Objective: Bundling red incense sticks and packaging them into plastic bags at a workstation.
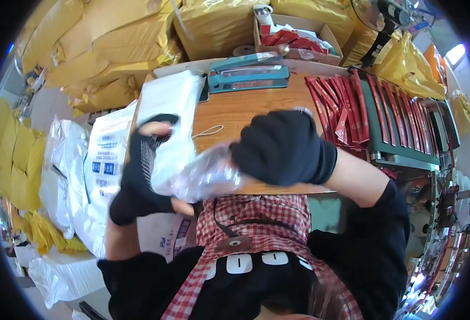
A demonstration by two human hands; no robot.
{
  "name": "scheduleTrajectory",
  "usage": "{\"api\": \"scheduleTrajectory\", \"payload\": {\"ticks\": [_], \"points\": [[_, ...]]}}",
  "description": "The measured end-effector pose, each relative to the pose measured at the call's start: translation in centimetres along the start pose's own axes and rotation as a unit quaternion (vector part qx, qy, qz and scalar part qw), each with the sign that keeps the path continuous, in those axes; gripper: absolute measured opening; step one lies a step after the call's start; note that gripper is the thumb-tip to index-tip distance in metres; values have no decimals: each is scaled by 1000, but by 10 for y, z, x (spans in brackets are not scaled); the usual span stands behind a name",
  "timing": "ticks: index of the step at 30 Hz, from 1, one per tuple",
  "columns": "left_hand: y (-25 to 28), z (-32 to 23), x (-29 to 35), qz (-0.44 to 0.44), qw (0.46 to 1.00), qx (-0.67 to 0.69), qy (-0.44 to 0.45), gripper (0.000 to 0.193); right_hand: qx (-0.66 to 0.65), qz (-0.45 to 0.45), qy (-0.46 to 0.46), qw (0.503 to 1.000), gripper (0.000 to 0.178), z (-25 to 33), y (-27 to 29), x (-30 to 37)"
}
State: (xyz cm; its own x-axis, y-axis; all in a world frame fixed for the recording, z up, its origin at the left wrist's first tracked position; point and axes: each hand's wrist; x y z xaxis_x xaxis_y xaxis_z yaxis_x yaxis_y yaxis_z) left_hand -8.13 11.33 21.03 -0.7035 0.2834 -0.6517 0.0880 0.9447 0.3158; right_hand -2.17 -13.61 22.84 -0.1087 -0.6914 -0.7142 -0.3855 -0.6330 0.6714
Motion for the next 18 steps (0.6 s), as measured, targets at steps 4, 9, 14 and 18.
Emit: {"api": "scheduleTrajectory", "payload": {"ticks": [4,9,14,18], "points": [[-38,65,81,142,950,-279,-8,66,-176,-7,22,984,22,18,28,-49],[-81,72,40,-90,913,193,347,46,-28,24,-248,968,22,-117,-71,-18],[-107,154,41,-55,847,337,408,45,-27,-21,-745,666,78,-253,-161,139],[-138,197,5,39,806,406,428,50,-111,-164,-596,778,84,-261,-199,92]]}}
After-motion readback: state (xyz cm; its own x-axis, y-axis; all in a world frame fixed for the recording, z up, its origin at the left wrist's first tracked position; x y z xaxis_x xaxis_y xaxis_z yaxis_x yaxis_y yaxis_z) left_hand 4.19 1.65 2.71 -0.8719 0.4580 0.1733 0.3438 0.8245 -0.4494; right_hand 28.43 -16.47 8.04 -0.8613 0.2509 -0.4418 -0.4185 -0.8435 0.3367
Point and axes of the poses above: each hand's wrist, its own x-axis away from the middle knuckle, its own y-axis out of the back of the hand, z = x × y, and after that the axes turned 8 degrees about -y, right-handed
